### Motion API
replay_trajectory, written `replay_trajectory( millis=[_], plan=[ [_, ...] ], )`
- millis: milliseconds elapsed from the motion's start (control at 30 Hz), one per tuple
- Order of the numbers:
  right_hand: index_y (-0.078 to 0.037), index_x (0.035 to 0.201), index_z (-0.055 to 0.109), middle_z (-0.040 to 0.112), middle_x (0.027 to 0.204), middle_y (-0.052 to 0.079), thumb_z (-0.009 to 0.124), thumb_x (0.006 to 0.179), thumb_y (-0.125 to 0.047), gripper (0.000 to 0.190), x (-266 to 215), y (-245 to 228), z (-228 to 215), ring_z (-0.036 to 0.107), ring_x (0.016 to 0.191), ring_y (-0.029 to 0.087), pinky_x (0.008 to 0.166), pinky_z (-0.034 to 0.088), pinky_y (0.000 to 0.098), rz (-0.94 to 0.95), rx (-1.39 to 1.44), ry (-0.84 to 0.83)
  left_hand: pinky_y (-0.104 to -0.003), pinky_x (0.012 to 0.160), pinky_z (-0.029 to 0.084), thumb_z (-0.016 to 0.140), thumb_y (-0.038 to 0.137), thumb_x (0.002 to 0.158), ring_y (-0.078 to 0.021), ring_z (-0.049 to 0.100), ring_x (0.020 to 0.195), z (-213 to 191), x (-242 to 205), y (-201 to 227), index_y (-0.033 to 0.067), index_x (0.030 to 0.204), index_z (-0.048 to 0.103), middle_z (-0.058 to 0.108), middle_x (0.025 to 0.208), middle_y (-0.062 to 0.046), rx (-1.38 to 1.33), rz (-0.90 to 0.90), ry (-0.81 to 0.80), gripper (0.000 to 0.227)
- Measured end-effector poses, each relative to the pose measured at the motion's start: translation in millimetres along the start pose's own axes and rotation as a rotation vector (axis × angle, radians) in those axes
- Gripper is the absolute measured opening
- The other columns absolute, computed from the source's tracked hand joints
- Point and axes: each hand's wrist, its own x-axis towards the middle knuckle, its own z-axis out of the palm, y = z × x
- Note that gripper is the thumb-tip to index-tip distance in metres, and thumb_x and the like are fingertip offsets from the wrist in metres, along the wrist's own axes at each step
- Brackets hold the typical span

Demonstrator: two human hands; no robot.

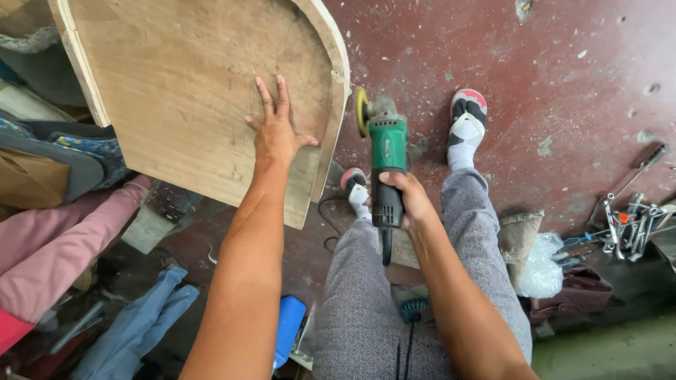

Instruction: The person uses a green angle grinder with a sanding disc to smooth the curved edge of a large wooden board. They hold the board steady with their left hand while moving the grinder along the perimeter. Later, they sand a smaller wooden piece held in their left hand.

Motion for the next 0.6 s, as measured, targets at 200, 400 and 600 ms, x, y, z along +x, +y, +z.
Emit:
replay_trajectory(
  millis=[200,400,600],
  plan=[
    [0.0,0.106,0.062,0.07,0.084,0.018,0.069,0.075,-0.031,0.045,4.3,15.6,-42.3,0.069,0.066,0.03,0.057,0.058,0.0422,-0.01,0.046,-0.077,-0.056,0.118,0.036,0.082,0.067,0.08,-0.0537,0.016,0.149,-22.4,-15.7,7.4,0.038,0.16,-0.023,-0.029,0.164,-0.01,0.184,-0.049,-0.094,0.135],
    [0.005,0.111,0.058,0.07,0.082,0.022,0.069,0.076,-0.028,0.049,-33.3,32.2,-38.2,0.07,0.065,0.033,0.056,0.061,0.0418,-0.306,-0.019,0.038,-0.066,0.123,0.021,0.089,0.025,0.085,-0.0235,0.068,0.117,-41.4,-42.2,-17.6,0.0375,0.163,-0.015,-0.031,0.164,-0.008,-0.053,0.061,-0.121,0.13],
    [0.002,0.107,0.058,0.068,0.081,0.023,0.067,0.075,-0.028,0.045,-38.9,61.5,-24.6,0.069,0.062,0.034,0.053,0.06,0.0433,-0.322,-0.022,0.159,-0.067,0.121,0.021,0.073,0.005,0.085,-0.0197,0.065,0.121,-22.1,-21.7,-35.7,0.039,0.164,-0.01,-0.027,0.166,-0.004,0.095,0.171,-0.096,0.12]
  ],
)
